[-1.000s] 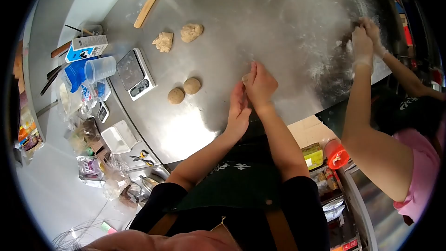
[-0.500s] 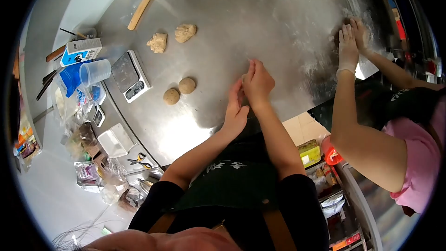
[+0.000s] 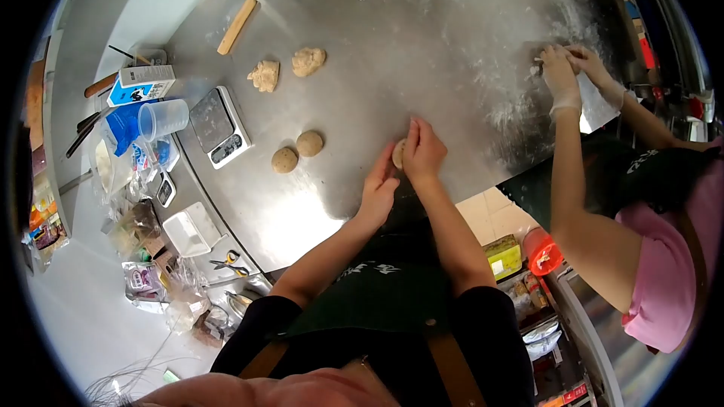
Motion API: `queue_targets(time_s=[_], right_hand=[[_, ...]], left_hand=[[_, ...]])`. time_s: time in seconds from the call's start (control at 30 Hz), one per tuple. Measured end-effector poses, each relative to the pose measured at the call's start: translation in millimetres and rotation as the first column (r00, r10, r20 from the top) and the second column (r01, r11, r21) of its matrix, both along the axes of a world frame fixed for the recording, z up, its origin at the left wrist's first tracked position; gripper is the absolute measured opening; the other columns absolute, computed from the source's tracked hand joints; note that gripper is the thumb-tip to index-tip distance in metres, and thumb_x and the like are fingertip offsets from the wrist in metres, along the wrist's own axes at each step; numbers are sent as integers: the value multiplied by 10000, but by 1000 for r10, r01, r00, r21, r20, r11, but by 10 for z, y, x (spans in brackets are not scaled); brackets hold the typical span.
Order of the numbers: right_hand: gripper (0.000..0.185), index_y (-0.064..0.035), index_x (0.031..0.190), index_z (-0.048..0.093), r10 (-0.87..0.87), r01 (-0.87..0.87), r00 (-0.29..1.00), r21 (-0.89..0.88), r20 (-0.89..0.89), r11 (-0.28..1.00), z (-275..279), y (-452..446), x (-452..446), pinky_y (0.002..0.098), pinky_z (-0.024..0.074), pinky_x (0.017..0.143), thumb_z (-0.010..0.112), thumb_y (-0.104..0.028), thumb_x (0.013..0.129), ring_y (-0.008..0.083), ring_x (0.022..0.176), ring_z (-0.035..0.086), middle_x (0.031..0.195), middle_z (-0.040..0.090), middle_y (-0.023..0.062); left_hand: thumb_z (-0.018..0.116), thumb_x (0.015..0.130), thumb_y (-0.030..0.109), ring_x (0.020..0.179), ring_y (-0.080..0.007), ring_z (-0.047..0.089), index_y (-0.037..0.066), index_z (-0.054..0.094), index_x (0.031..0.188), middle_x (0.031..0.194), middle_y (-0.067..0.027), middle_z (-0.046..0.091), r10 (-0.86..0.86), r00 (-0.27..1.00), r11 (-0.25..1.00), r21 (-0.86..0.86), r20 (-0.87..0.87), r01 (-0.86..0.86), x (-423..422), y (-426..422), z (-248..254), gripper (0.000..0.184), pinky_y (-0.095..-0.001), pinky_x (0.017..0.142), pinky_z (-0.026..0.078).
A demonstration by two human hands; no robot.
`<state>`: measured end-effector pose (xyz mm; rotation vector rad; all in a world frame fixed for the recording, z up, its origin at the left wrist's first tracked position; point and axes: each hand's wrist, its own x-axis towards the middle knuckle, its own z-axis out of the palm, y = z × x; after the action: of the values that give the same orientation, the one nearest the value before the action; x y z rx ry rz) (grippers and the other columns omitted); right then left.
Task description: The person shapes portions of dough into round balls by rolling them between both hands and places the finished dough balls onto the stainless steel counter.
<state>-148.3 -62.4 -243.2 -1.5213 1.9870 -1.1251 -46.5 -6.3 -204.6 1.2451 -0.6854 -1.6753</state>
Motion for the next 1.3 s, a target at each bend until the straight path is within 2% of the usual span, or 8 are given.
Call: queue_targets(time_s=[0.27,0.37,0.53,0.7,0.93,1.07,1.17,1.3], right_hand=[[158,-111,958,672,-25,25,1000,-3,2,1000,335,-465,206,418,512,631,578,-238,947,334,720,664,810,694,112],[158,-113,971,672,85,-74,992,120,-89,990,362,-319,317,413,508,619,566,-227,951,335,716,663,805,697,107],[161,-104,957,653,58,-64,966,-16,-250,998,42,-373,202,434,485,565,562,-237,961,344,647,645,755,683,105],[204,-94,987,657,16,-12,991,25,-130,1000,170,-350,192,434,484,567,552,-267,968,345,639,640,750,681,109],[216,-103,980,669,11,-5,993,52,-114,999,120,-250,241,430,480,558,536,-272,977,338,641,643,764,681,121],[213,-110,970,668,49,-43,977,33,-206,999,35,-260,187,427,481,555,535,-275,977,338,647,647,757,680,120],[210,-109,961,666,22,-12,982,58,-187,998,65,-297,182,427,487,563,540,-277,973,340,656,651,759,684,119],[206,-109,964,664,-27,44,995,189,-91,981,359,-238,221,428,499,576,550,-280,967,341,664,656,768,690,118]], left_hand=[[357,785,-114,1439,-260,304,-4,256,1518,1536,-155,332,92,993,995,-27,-70,-94,102,-220,-16,748,-359,1179,226],[359,781,-118,1441,-259,299,6,254,1522,1541,-158,323,87,995,996,3,-39,-87,43,-121,43,759,-363,1179,226],[362,765,-118,1437,-256,301,11,248,1522,1529,-152,337,134,990,991,-15,37,-133,133,-135,-150,777,-364,1177,233],[366,753,-113,1428,-257,314,7,235,1520,1507,-148,356,6,1000,996,93,10,-7,215,-318,-81,788,-371,1181,225],[354,753,-122,1457,-272,248,1,170,1531,1561,-163,253,132,987,991,12,-88,-131,-50,-4,-6,809,-383,1201,181],[333,739,-163,1408,-279,342,-12,283,1482,1478,-182,376,68,971,992,-122,230,-40,101,-126,-335,759,-383,1186,232],[335,756,-117,1428,-272,307,21,260,1497,1527,-139,311,-71,996,997,-19,48,72,231,-292,-349,757,-387,1190,216],[334,738,-131,1413,-282,328,-5,253,1494,1504,-172,323,-65,980,984,-152,187,94,138,-137,-102,771,-386,1190,219]])
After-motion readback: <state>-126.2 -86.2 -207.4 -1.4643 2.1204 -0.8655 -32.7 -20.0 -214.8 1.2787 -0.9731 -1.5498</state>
